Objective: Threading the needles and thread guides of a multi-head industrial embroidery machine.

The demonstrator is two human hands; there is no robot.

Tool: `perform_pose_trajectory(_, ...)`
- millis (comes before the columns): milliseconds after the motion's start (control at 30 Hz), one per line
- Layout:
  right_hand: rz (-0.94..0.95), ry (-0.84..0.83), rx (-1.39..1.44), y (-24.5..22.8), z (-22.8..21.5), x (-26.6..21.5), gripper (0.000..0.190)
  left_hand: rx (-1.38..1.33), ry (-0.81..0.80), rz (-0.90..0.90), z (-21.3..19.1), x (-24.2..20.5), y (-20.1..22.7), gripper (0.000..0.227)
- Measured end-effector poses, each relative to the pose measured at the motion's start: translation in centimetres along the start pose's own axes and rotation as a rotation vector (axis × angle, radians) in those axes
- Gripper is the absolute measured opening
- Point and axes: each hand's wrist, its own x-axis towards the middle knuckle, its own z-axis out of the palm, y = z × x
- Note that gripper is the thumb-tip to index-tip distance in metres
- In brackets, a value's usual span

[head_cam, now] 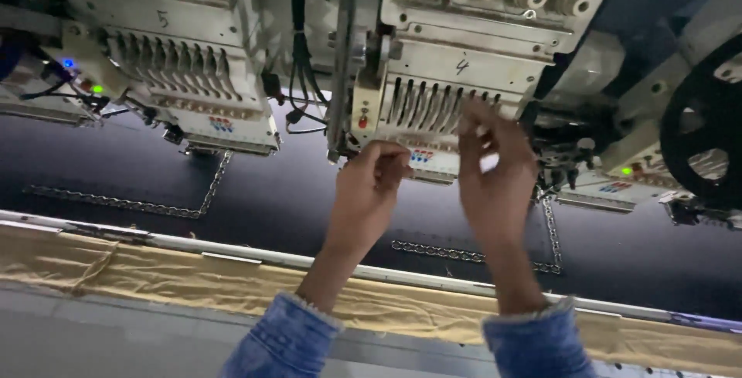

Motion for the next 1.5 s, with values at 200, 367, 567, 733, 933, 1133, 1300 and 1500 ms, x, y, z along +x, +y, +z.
perform_pose_trajectory(200, 0.010, -0.105, 0.141, 1.6, 1.4, 4.1, 0.015, 0.006, -0.010, 0.011, 0.4, -0.4, 1.1, 0.016)
perform_pose_trajectory(367, 0.199, -0.094, 0.171, 2.5, 1.6, 3.8, 0.019, 0.073, -0.010, 0.057, 0.1, -0.2, 0.6, 0.011)
perform_pose_trajectory(567, 0.222, -0.106, 0.380, 1.3, 1.3, 4.1, 0.013, 0.092, -0.025, 0.151, 0.1, -0.5, 1.6, 0.013)
perform_pose_trajectory(733, 0.246, -0.109, 0.437, 0.1, 0.6, 4.0, 0.016, 0.120, -0.010, 0.199, 0.3, -0.7, 1.6, 0.015)
perform_pose_trajectory(933, 0.286, 0.070, 0.230, -0.4, -0.6, 1.9, 0.018, 0.184, -0.019, 0.197, -0.1, -2.3, 1.3, 0.016)
perform_pose_trajectory(1133, 0.585, -0.368, 0.372, 0.5, 1.2, -1.5, 0.023, 0.310, -0.123, 0.161, 0.5, -3.3, 0.7, 0.009)
perform_pose_trajectory(1300, 0.630, -0.262, 0.642, 0.4, 1.2, -1.6, 0.018, 0.311, -0.090, 0.166, 0.6, -2.3, 0.0, 0.011)
perform_pose_trajectory(1500, 0.575, -0.305, 0.401, 0.0, 0.1, 0.0, 0.024, 0.248, -0.036, -0.060, 0.2, -2.5, 1.0, 0.012)
